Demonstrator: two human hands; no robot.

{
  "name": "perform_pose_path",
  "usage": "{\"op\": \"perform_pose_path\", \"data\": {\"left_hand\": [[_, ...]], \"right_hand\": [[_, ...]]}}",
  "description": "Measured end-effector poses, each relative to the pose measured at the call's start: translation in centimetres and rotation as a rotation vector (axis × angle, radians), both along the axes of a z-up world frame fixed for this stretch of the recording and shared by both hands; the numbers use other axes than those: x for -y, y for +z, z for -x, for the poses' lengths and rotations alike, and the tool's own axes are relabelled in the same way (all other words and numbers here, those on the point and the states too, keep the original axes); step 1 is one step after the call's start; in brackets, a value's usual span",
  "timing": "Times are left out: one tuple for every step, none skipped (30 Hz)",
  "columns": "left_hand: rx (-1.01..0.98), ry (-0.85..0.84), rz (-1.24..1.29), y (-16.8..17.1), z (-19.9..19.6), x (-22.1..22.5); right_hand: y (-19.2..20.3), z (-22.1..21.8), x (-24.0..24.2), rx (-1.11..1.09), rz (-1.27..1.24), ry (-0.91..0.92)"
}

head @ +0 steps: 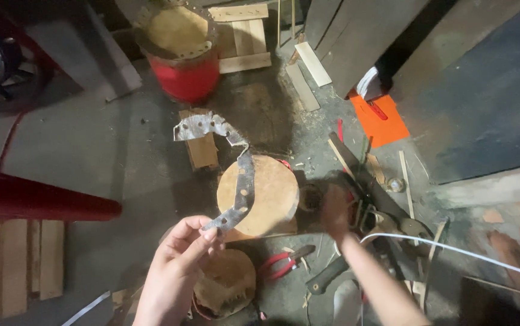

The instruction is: The person is applying glue to the rim of a drum frame and then carefully fitting and securing a skin membrane over it.

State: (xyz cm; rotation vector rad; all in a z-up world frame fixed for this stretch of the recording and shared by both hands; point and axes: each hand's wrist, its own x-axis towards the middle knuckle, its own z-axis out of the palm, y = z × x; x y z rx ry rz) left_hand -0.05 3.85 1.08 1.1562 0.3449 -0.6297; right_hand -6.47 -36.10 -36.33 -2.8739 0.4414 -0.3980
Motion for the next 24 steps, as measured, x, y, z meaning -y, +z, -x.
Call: {"op": "perform_pose_path", "data": {"left_hand": [[0.000,-0.005,0.003,0.0,0.2,0.0],[0.028,-0.010,0.012,0.0,0.4,0.0],[0.054,-0.012,0.020,0.0,0.7,0.0],[0.052,-0.015,0.020,0.4,1.0,0.1],[0.061,-0.038,0.015,0.7,1.3,0.2],[0.071,-0.061,0.009,1.1,1.4,0.4],[0.070,-0.055,0.010,1.8,1.7,0.4],[0.021,-0.085,-0.015,2.6,1.9,0.4],[-0.029,-0.112,-0.039,3.2,2.2,0.7],[-0.030,-0.104,-0.036,3.3,2.3,0.6],[-0.060,-0.119,-0.057,3.4,2.4,0.5],[-0.091,-0.134,-0.078,3.5,2.5,0.5],[-0.090,-0.128,-0.080,2.3,2.6,-0.4],[-0.001,-0.133,-0.036,1.2,2.7,-1.2],[0.087,-0.142,0.006,0.1,2.7,-1.8],[0.088,-0.140,0.000,-0.4,2.7,-2.1],[0.084,-0.122,-0.019,-1.0,2.4,-2.5],[0.079,-0.104,-0.037,-1.6,2.2,-3.0],[0.084,-0.101,-0.047,-1.9,1.7,-3.1],[0.097,-0.110,-0.053,-2.2,1.3,-3.2],[0.102,-0.127,-0.053,-2.6,1.1,-3.2],[0.098,-0.134,-0.058,-2.8,0.7,-3.0],[0.071,-0.127,-0.086,-2.9,0.3,-2.7],[0.044,-0.121,-0.114,-3.0,-0.1,-2.6]], "right_hand": [[-1.4,0.7,2.6,0.000,0.003,-0.005],[-2.9,1.5,5.2,-0.195,-0.066,-0.119],[-4.4,2.3,7.8,-0.390,-0.137,-0.232],[-1.2,2.6,7.9,-0.392,-0.137,-0.235],[2.0,2.5,8.2,-0.532,-0.210,-0.205],[5.3,2.4,8.5,-0.671,-0.285,-0.174],[6.6,2.9,8.8,-0.673,-0.281,-0.170],[7.9,3.4,9.2,-0.746,-0.176,-0.039],[9.2,3.7,9.8,-0.816,-0.067,0.095],[9.6,4.0,9.8,-0.818,-0.062,0.101],[9.8,4.0,9.8,-0.745,-0.091,0.168],[10.0,3.9,9.8,-0.671,-0.120,0.233],[8.8,3.4,9.4,-0.669,-0.121,0.240],[7.5,2.8,9.0,-0.658,-0.152,0.216],[6.2,2.2,8.7,-0.645,-0.187,0.190],[5.3,1.5,7.9,-0.644,-0.191,0.194],[4.2,0.4,6.7,-0.626,-0.161,0.085],[3.2,-0.8,5.5,-0.607,-0.132,-0.023],[1.8,-1.6,5.5,-0.602,-0.140,-0.017],[0.4,-2.4,5.5,-0.572,-0.195,-0.025],[-0.9,-2.3,5.6,-0.549,-0.248,-0.044],[-1.9,-2.6,5.8,-0.552,-0.255,-0.049],[-2.8,-2.8,6.1,-0.574,-0.197,-0.058],[-3.7,-3.0,6.2,-0.596,-0.139,-0.066]]}}
